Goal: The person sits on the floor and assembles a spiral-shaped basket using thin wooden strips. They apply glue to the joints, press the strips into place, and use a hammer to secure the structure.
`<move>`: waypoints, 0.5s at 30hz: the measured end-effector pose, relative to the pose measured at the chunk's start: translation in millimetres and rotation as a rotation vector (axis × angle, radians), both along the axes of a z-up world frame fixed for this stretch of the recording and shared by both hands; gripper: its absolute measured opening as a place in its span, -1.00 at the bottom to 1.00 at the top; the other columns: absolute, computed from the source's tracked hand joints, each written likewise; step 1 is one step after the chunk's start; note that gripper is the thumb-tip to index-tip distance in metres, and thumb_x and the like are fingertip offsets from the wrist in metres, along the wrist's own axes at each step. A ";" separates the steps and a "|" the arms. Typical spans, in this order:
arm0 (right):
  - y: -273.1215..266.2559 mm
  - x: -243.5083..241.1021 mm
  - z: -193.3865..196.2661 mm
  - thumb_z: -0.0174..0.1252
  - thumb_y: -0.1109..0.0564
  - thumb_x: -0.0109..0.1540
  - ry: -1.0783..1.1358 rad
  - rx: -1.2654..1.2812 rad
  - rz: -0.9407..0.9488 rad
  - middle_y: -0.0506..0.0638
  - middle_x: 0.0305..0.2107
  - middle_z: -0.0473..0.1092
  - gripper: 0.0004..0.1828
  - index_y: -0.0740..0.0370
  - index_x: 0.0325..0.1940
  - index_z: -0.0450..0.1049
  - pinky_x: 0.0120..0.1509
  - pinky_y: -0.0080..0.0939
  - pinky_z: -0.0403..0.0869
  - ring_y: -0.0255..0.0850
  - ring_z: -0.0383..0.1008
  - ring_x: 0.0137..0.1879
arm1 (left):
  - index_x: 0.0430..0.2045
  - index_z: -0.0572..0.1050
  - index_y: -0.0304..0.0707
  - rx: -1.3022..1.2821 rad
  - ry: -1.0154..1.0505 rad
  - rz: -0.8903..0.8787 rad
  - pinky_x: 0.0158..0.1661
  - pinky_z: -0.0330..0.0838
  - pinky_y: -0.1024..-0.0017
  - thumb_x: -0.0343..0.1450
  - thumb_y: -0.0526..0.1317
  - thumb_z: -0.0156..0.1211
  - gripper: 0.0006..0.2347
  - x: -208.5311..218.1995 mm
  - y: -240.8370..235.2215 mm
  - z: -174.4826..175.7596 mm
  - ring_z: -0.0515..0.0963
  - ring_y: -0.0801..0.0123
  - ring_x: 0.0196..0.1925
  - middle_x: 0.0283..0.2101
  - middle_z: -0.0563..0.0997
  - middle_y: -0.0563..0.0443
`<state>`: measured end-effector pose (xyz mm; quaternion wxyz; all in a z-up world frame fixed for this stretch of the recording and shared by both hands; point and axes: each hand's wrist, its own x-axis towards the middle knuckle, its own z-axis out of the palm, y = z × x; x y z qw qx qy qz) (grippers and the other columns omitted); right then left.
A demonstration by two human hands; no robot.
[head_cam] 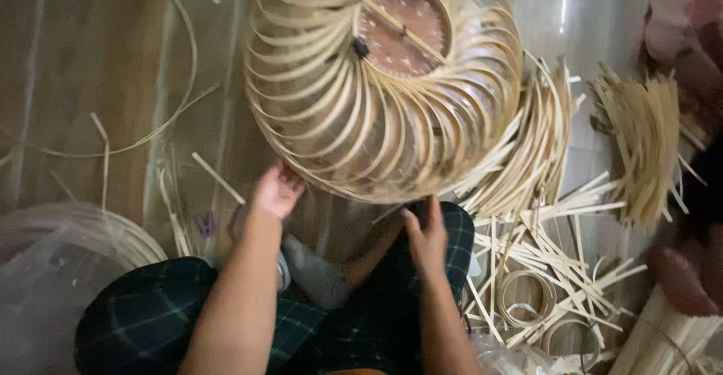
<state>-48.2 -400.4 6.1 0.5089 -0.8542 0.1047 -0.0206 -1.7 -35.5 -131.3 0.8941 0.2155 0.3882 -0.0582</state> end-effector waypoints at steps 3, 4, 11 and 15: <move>32.7 14.5 4.1 0.07 0.29 0.27 0.053 0.425 -0.023 0.14 0.34 0.30 -0.22 0.28 0.56 -0.01 0.45 -0.14 0.27 -0.07 0.32 0.42 | -0.04 0.50 -0.05 -0.018 -0.069 0.009 0.20 0.33 0.04 0.46 -0.10 0.10 -0.77 -33.7 -16.6 -3.9 0.49 0.18 0.15 0.01 0.58 0.08; 34.7 18.7 2.2 0.05 0.31 0.27 0.038 0.476 -0.019 0.14 0.35 0.27 -0.19 0.27 0.58 -0.07 0.46 -0.15 0.26 -0.09 0.31 0.42 | -0.03 0.50 -0.08 -0.013 -0.098 0.001 0.21 0.32 0.03 0.46 -0.12 0.11 -0.77 -43.9 -22.7 -3.6 0.48 0.17 0.16 0.02 0.58 0.06; -25.4 58.5 -21.9 -0.02 0.29 0.25 0.154 0.366 0.000 0.10 0.27 0.35 -0.27 0.24 0.55 0.10 0.36 -0.18 0.37 -0.12 0.41 0.30 | -0.12 0.42 -0.02 -0.072 -0.174 0.050 0.29 0.30 -0.06 0.49 -0.30 0.20 -0.85 -90.4 -78.5 37.7 0.47 0.21 0.27 0.07 0.57 0.14; -66.9 61.7 -37.2 0.07 0.23 0.34 0.029 0.256 -0.095 0.13 0.16 0.45 -0.53 0.36 0.36 0.37 0.38 -0.17 0.38 -0.12 0.44 0.28 | 0.02 0.47 0.00 0.059 0.038 -0.072 0.24 0.27 0.03 0.43 -0.23 0.15 -0.73 -96.4 -78.8 59.5 0.47 0.17 0.25 0.06 0.59 0.14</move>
